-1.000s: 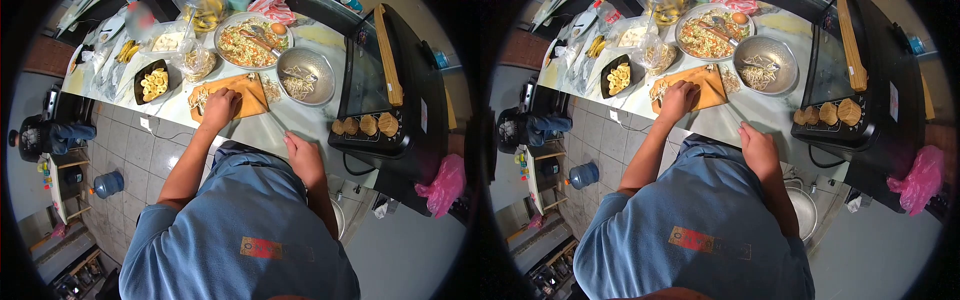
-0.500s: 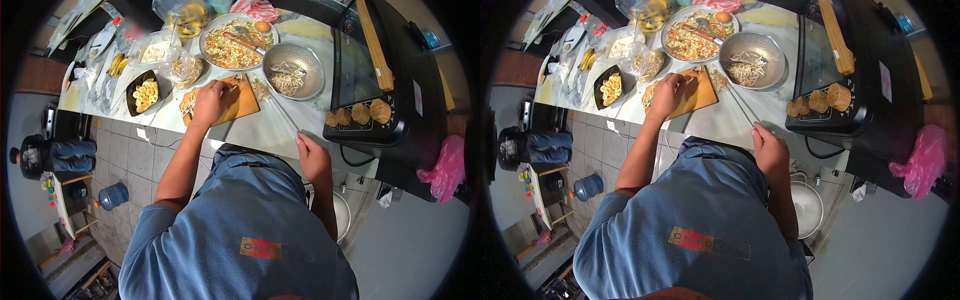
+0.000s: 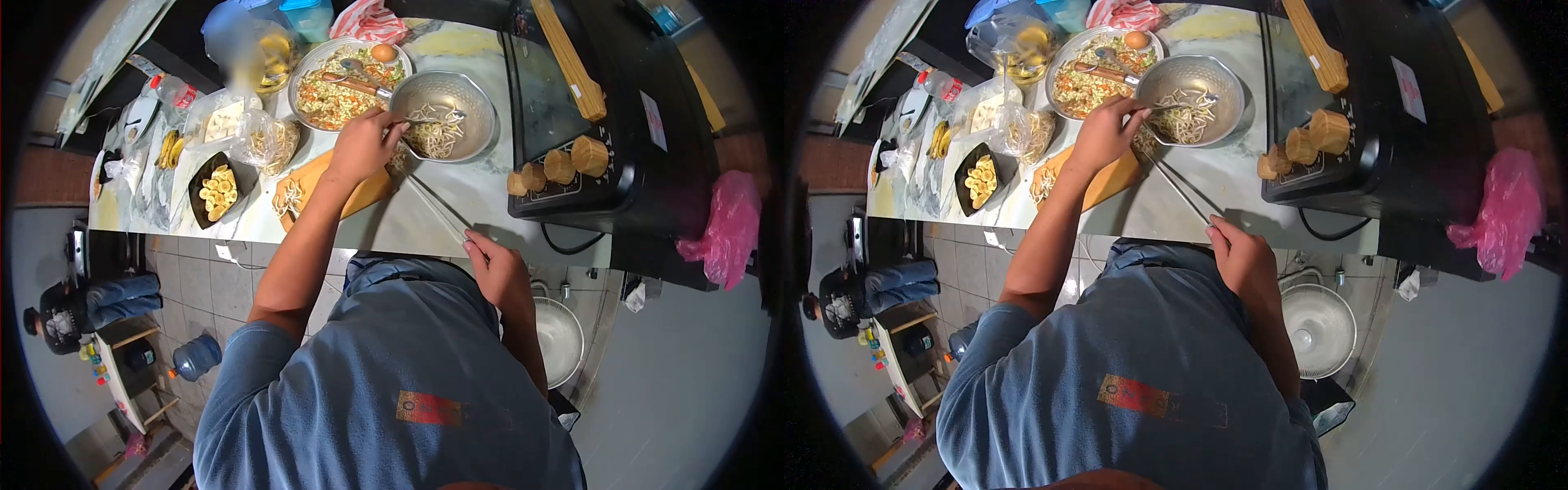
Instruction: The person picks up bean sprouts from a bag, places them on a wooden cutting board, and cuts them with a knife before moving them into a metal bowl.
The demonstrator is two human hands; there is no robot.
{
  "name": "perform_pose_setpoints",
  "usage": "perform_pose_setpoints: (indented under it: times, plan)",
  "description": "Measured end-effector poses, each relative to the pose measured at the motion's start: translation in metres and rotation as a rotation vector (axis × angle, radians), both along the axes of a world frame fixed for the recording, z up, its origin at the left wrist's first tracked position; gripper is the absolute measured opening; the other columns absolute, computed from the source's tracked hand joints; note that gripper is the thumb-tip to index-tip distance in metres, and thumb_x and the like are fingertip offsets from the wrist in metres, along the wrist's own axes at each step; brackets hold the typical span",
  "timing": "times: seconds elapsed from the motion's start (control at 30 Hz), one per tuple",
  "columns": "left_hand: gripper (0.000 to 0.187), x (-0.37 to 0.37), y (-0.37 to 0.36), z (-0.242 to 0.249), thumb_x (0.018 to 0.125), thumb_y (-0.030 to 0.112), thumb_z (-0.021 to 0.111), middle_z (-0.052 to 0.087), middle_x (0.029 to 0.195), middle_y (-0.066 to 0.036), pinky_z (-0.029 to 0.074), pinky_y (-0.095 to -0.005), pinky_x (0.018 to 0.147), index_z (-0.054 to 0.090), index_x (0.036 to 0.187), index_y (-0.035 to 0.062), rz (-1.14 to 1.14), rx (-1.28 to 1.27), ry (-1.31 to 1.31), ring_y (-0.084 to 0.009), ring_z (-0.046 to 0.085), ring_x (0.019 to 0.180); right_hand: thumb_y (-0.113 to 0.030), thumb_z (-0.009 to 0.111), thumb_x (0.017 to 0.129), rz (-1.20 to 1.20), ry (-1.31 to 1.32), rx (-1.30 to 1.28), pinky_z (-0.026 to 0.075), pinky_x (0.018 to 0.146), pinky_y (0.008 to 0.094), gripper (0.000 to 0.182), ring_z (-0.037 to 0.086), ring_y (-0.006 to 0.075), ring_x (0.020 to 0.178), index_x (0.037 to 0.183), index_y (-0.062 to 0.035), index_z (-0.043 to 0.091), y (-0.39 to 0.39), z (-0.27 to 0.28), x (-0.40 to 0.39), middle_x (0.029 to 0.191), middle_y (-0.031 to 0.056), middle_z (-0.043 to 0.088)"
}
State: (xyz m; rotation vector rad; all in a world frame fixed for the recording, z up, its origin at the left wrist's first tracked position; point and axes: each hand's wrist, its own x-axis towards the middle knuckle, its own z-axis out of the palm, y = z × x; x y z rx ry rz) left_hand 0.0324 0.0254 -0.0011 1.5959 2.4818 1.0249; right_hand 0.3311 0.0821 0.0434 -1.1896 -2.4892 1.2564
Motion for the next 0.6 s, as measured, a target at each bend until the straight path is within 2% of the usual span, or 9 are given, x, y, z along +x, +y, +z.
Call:
perform_pose_setpoints:
  times: [0.07,0.17,0.27,0.33,0.4,0.5,0.6]
  plan:
    - [0.021,-0.002,-0.021,0.006,0.094,0.022,0.069,0.068,0.087,-0.015,0.052,-0.0412,0.068,0.072,0.103,0.0031,0.06,-0.015,-0.068,-0.0314,0.065,0.072,-0.023,0.066,0.097,0.018,0.011,-0.009,0.055,0.077,0.0436,0.026,0.069,0.042,0.089,0.116,-0.0062,0.073,0.003,0.002,-0.006,0.096,0.0228,0.071]
    - [0.018,-0.005,-0.064,0.0,0.092,0.022,0.07,0.069,0.088,-0.015,0.053,-0.0455,0.073,0.073,0.097,0.0044,0.208,-0.028,-0.097,-0.0359,0.067,0.08,-0.023,0.066,0.097,0.057,0.042,-0.056,0.056,0.079,0.0415,0.028,0.071,0.0406,0.09,0.117,-0.0054,0.073,0.011,-0.012,-0.011,0.098,0.0232,0.071]
    - [0.018,-0.007,-0.11,-0.014,0.091,0.02,0.071,0.07,0.089,-0.015,0.054,-0.0435,0.074,0.073,0.099,0.0042,0.317,-0.136,-0.196,-0.0338,0.068,0.081,-0.027,0.065,0.098,0.082,-0.051,-0.179,0.055,0.082,0.0407,0.03,0.072,0.0389,0.094,0.12,-0.0067,0.072,0.017,-0.008,-0.025,0.102,0.0232,0.072]
    - [0.022,-0.011,-0.14,-0.027,0.092,0.021,0.071,0.069,0.086,-0.015,0.052,-0.0374,0.068,0.073,0.104,0.0023,0.39,-0.118,-0.197,-0.0278,0.066,0.072,-0.03,0.063,0.099,0.133,-0.06,-0.18,0.055,0.086,0.0395,0.033,0.072,0.0369,0.099,0.122,-0.0084,0.071,0.019,-0.012,-0.032,0.106,0.0228,0.072]
    - [0.022,-0.014,-0.161,-0.034,0.091,0.018,0.071,0.069,0.09,-0.015,0.053,-0.0386,0.07,0.073,0.105,0.0022,0.467,-0.106,-0.201,-0.0286,0.067,0.075,-0.031,0.062,0.1,0.157,-0.1,-0.217,0.054,0.088,0.0384,0.034,0.072,0.0361,0.1,0.124,-0.0089,0.07,0.023,-0.009,-0.042,0.108,0.0227,0.072]
    - [0.019,-0.019,-0.189,-0.04,0.088,0.017,0.069,0.071,0.098,-0.015,0.055,-0.0436,0.08,0.073,0.102,0.0038,0.688,-0.153,-0.12,-0.0354,0.069,0.091,-0.031,0.061,0.1,0.22,-0.075,-0.212,0.054,0.088,0.0376,0.035,0.072,0.0346,0.1,0.125,-0.0088,0.07,0.026,-0.014,-0.047,0.108,0.0225,0.072]
    - [0.022,-0.028,-0.212,-0.049,0.09,0.016,0.068,0.07,0.099,-0.016,0.054,-0.041,0.077,0.073,0.106,0.0025,0.696,-0.209,-0.151,-0.0341,0.068,0.084,-0.031,0.061,0.1,0.278,-0.06,-0.211,0.054,0.086,0.0372,0.035,0.073,0.0335,0.098,0.125,-0.0086,0.07,0.027,-0.017,-0.051,0.106,0.0223,0.072]
